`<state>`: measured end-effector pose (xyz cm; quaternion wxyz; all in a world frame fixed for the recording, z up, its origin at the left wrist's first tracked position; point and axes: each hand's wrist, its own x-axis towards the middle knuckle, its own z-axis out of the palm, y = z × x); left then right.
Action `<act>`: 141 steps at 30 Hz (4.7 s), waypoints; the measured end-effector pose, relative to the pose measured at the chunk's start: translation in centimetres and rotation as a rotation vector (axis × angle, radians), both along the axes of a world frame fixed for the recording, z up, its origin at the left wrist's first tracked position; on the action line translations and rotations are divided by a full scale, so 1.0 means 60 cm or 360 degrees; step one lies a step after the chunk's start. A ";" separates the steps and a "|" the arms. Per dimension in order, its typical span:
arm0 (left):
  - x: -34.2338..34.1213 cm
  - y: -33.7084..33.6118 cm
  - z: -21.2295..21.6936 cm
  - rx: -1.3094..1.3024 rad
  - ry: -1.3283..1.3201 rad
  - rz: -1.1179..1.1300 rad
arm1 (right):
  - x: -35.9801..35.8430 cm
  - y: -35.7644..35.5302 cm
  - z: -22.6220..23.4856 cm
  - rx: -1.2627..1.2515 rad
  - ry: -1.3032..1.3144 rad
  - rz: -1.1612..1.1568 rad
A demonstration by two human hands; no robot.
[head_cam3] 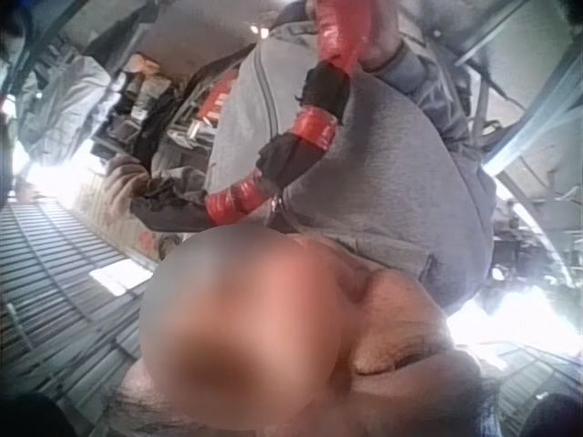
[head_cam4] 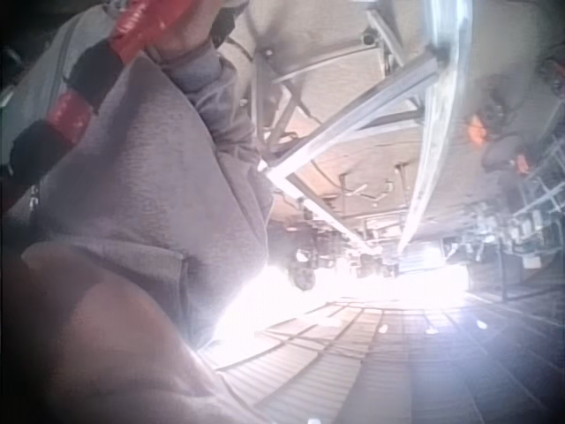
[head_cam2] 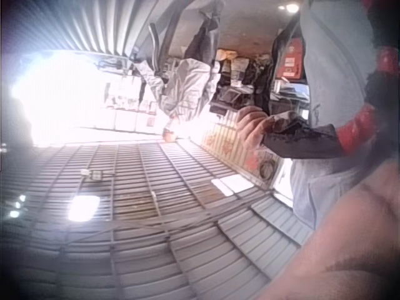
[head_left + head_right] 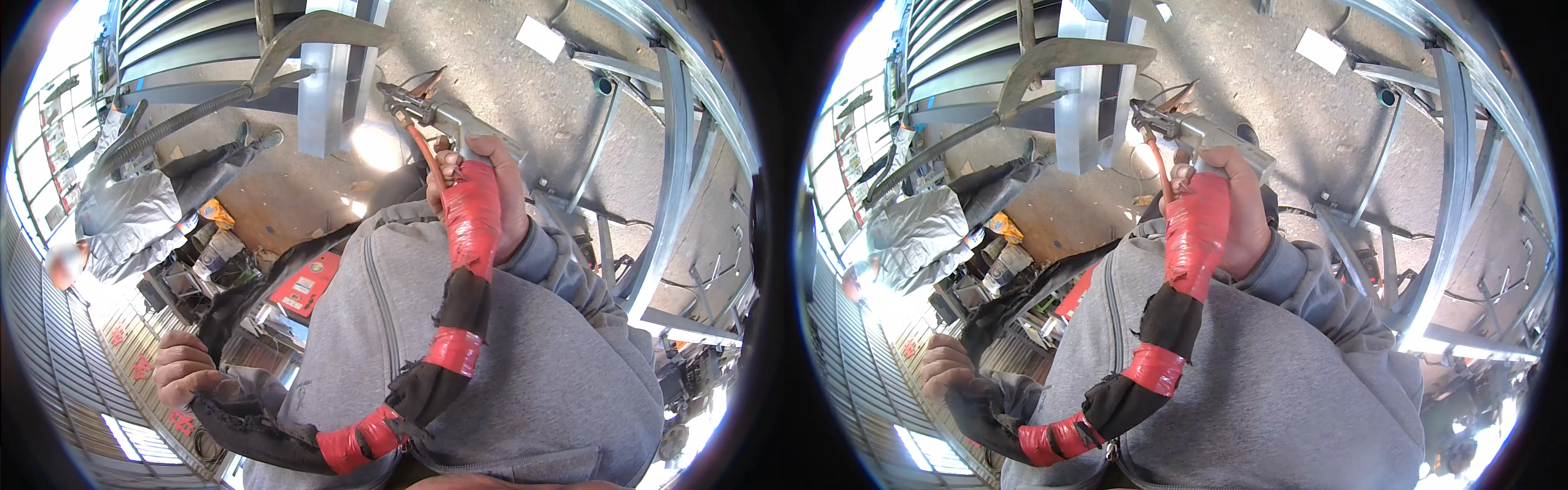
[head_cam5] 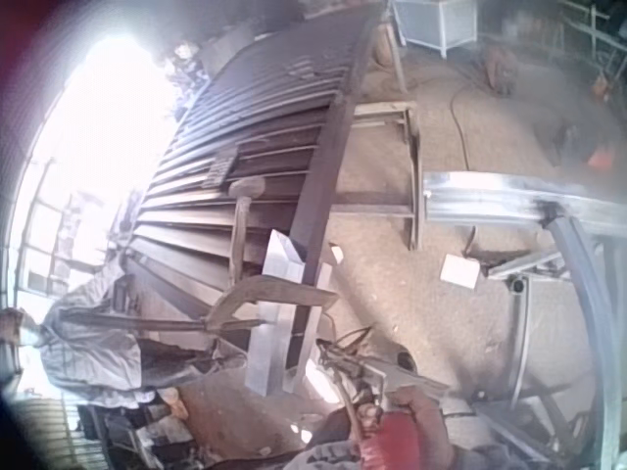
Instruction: The person prepares a welding torch and welds joints on a metal frame structure. They adjust the torch and position the ground clamp, then apply welds to multiple joints on the frame.
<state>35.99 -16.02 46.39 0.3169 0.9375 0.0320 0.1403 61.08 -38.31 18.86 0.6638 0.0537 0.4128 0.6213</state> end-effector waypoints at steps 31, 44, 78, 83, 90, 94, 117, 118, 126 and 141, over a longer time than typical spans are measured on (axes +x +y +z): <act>0.006 0.002 -0.005 0.0006 0.0051 0.0154 | 0.000 0.034 -0.028 0.0130 0.0021 0.0025; -0.001 0.005 -0.003 -0.0024 0.0043 0.0164 | -0.001 0.040 -0.034 0.0116 0.0011 0.0037; 0.001 0.010 0.001 -0.0057 0.0102 0.0086 | 0.011 0.044 -0.040 0.0153 0.0027 0.0059; 0.002 0.007 0.003 -0.0056 0.0113 0.0095 | 0.010 0.044 -0.038 0.0156 0.0009 0.0044; -0.011 0.002 -0.010 -0.0046 -0.0071 0.0134 | 0.010 0.042 -0.036 0.0175 0.0029 0.0044; -0.014 -0.002 -0.009 -0.0049 -0.0057 0.0159 | 0.011 0.042 -0.032 0.0153 0.0037 0.0048; -0.008 -0.020 -0.006 0.0045 -0.0089 0.0230 | 0.012 0.040 -0.015 0.0170 0.0028 0.0056; -0.009 -0.021 -0.007 0.0047 -0.0094 0.0232 | 0.012 0.040 -0.014 0.0170 0.0025 0.0054; -0.012 -0.022 -0.006 0.0070 -0.0144 0.0246 | 0.013 0.038 -0.005 0.0182 0.0029 0.0081; -0.021 -0.011 0.003 0.0026 -0.0079 0.0125 | 0.014 0.039 0.013 0.0151 0.0039 0.0112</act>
